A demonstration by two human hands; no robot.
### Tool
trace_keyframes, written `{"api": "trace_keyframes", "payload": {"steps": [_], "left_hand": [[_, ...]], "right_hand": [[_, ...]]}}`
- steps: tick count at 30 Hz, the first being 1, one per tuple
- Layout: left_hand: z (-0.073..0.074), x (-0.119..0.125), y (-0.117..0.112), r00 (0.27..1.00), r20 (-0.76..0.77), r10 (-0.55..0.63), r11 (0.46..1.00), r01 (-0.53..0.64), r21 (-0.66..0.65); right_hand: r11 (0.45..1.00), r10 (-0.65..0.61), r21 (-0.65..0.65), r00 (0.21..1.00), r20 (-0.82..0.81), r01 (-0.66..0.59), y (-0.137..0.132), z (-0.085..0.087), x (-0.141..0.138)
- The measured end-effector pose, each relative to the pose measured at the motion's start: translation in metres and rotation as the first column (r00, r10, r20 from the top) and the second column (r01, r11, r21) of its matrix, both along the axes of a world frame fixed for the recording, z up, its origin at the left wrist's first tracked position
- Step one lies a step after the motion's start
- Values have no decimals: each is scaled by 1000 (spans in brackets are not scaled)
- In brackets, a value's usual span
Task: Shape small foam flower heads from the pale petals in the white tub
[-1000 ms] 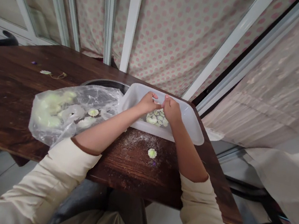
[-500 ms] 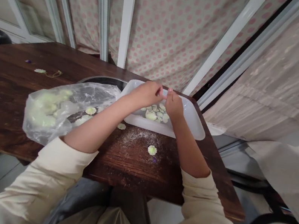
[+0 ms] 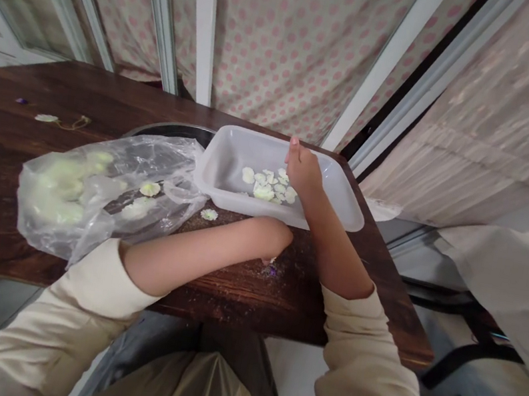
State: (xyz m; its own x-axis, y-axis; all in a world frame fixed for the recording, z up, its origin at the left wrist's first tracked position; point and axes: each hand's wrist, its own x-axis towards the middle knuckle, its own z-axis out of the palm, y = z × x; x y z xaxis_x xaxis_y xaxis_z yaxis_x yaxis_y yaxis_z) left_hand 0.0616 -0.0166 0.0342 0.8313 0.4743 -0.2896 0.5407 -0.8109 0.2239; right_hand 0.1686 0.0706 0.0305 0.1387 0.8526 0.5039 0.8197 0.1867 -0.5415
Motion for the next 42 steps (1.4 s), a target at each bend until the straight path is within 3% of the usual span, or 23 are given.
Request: {"api": "trace_keyframes", "payload": {"steps": [3,7,12,16,18,22,25,30,36,42], "left_hand": [[0,4,5,986,-164,-29,996,43,79],[5,3,7,977,-196,-88,994,99,49],[3,2,12,975,-179,-134,986,113,-123],[-5,8,10,936,-206,-286,911,198,-363],[-8,10,9,922,-203,-330,887,229,-401],[-7,9,12,964,-185,-193,969,157,-192],[-6,8,14,983,-97,-158,987,153,-56],[-8,10,5,952,-138,-274,951,246,-187],[-11,10,13,976,-58,-211,977,210,-24],[-22,15,11,945,16,-327,933,326,-151]], "right_hand": [[1000,11,3,1000,8,-11,1,0,0],[999,14,-30,1000,3,-14,1,1,0],[998,-3,-64,1000,14,4,0,3,-1],[996,-14,-82,998,57,19,-2,5,-2],[996,-17,-86,998,66,23,-2,5,-2],[996,-4,-91,997,79,11,-2,5,-3],[997,13,-79,997,81,-7,-2,5,-2],[996,19,-93,997,78,-12,-3,5,-3],[995,12,-98,998,68,-6,-2,4,-3],[996,19,-93,996,84,-11,-1,4,-2]]}}
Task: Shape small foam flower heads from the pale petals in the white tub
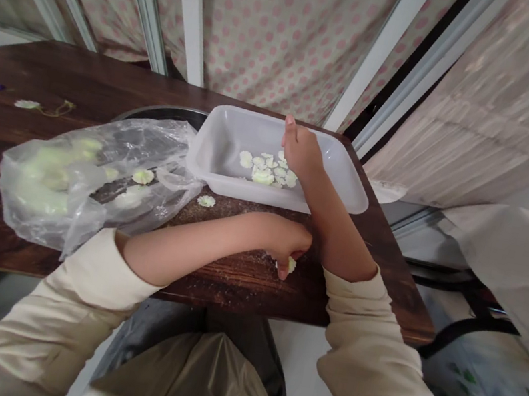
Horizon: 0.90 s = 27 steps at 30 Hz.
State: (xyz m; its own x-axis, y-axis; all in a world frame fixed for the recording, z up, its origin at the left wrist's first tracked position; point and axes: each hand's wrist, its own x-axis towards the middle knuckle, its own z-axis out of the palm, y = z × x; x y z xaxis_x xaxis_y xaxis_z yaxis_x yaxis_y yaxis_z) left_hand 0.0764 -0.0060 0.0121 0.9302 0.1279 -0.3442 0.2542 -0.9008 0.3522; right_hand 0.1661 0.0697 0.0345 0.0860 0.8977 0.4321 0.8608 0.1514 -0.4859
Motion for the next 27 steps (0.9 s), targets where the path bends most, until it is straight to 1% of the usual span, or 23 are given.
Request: {"api": "trace_keyframes", "payload": {"steps": [2,5,7,10,12,15,17,20,25,27], "left_hand": [[1,0,0,1000,12,28,999,-29,26],[6,-1,3,996,67,66,995,-71,66],[8,-2,5,992,122,40,998,-45,41],[6,0,3,985,170,-36,999,33,20],[2,3,3,983,172,-56,998,52,32],[0,3,4,989,146,-18,1000,14,26],[2,0,7,994,110,9,1000,-11,20],[6,-3,9,998,65,14,1000,-15,10],[6,0,6,986,168,15,999,-7,-49],[4,1,5,985,169,17,999,-9,-49]], "right_hand": [[1000,0,-1,1000,-7,0,0,0,0],[1000,-19,-3,1000,-20,19,-1,0,0],[1000,-15,8,1000,-19,16,-1,0,0],[1000,1,22,1000,-13,-1,0,-1,0],[1000,8,29,1000,-15,-7,1,-2,0],[1000,9,28,1000,-21,-9,1,-3,1],[1000,16,22,1000,-19,-16,1,-3,1],[1000,23,22,1000,-12,-23,1,-2,1],[1000,21,14,1000,-11,-20,2,-3,2],[999,24,24,1000,-6,-24,2,-3,2]]}}
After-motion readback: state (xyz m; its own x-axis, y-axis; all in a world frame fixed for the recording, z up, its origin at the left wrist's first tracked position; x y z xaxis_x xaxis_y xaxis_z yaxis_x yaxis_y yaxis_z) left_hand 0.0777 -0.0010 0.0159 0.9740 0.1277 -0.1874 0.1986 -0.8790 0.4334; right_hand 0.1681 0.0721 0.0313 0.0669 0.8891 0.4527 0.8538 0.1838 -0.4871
